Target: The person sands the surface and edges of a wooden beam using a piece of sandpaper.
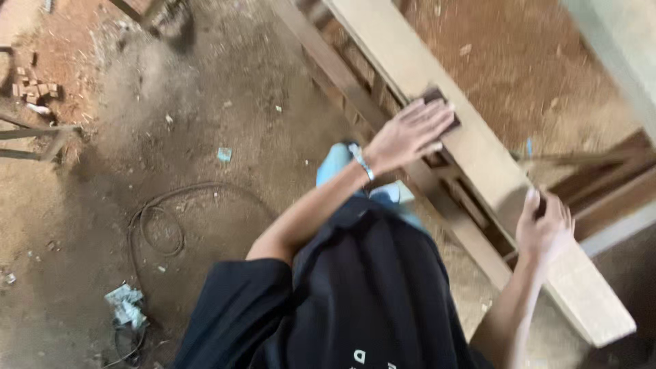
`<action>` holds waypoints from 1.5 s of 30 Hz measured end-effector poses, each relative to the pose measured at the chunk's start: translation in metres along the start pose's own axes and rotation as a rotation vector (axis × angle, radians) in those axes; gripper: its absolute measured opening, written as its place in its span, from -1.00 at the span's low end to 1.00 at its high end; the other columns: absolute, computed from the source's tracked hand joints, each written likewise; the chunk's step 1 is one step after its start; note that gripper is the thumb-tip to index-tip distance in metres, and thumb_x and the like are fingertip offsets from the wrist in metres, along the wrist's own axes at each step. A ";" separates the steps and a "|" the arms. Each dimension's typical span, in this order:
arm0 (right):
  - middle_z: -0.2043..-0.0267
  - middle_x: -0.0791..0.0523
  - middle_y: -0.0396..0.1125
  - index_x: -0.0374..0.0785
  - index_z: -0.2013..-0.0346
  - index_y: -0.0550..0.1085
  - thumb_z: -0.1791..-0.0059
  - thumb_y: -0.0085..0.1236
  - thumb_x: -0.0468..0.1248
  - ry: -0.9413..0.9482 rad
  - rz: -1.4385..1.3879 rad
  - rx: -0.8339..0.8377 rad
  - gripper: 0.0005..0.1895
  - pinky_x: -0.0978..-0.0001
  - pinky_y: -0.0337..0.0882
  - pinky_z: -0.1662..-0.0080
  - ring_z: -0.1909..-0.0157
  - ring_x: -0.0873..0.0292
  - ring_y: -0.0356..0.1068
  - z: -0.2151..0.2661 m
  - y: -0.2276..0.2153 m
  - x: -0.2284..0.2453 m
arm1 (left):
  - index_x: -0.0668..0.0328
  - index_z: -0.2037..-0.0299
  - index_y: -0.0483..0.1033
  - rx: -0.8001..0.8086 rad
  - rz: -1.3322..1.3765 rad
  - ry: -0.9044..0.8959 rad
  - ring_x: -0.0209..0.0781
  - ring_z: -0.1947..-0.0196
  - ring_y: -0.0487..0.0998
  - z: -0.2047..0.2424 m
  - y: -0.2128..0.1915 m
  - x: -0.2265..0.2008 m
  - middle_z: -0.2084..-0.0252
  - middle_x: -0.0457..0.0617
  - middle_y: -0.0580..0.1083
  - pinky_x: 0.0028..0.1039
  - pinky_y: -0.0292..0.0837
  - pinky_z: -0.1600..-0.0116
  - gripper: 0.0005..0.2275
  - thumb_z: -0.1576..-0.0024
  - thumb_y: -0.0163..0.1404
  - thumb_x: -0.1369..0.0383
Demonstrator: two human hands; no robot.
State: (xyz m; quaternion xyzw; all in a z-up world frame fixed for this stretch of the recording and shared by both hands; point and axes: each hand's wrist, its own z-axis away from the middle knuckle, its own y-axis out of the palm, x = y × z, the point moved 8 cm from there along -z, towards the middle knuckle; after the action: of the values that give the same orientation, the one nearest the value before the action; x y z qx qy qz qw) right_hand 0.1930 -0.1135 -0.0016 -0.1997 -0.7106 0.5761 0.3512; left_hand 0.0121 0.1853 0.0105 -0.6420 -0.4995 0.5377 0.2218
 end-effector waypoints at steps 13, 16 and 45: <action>-0.03 -0.04 0.47 -0.30 0.03 0.54 -0.29 0.00 -0.17 0.021 -0.095 -0.031 -0.74 -0.01 0.33 -0.25 -0.17 -0.14 0.41 -0.016 -0.013 0.018 | 0.09 -0.40 0.26 0.189 -0.345 0.246 -0.09 -0.46 0.21 -0.021 0.001 0.008 -0.47 -0.04 0.22 -0.20 0.06 -0.55 -0.53 -0.24 -0.07 0.39; -0.11 0.00 0.47 -0.26 0.01 0.55 -0.26 0.00 -0.20 0.082 -0.124 -0.063 -0.78 0.01 0.29 -0.27 -0.22 -0.10 0.38 -0.025 -0.024 0.034 | 0.11 -0.38 0.28 0.148 -0.275 0.224 -0.07 -0.43 0.25 -0.023 -0.014 0.005 -0.44 0.04 0.25 -0.24 0.10 -0.51 -0.53 -0.21 -0.11 0.41; 0.46 -0.03 0.38 -0.27 0.37 0.50 -0.32 -0.06 -0.08 0.244 0.104 0.028 -0.53 0.09 0.34 0.25 0.42 -0.04 0.35 -0.111 0.109 0.114 | -0.18 -0.50 0.13 0.087 -0.296 0.317 -0.33 -0.51 0.17 -0.008 -0.077 0.219 -0.53 -0.24 0.13 -0.36 -0.01 -0.61 -0.48 -0.31 -0.09 0.39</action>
State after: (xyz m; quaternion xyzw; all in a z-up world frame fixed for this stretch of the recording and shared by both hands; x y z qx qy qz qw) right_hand 0.1835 0.0683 -0.0652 -0.2997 -0.6431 0.5749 0.4075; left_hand -0.0283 0.4109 -0.0261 -0.6280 -0.5234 0.4128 0.4016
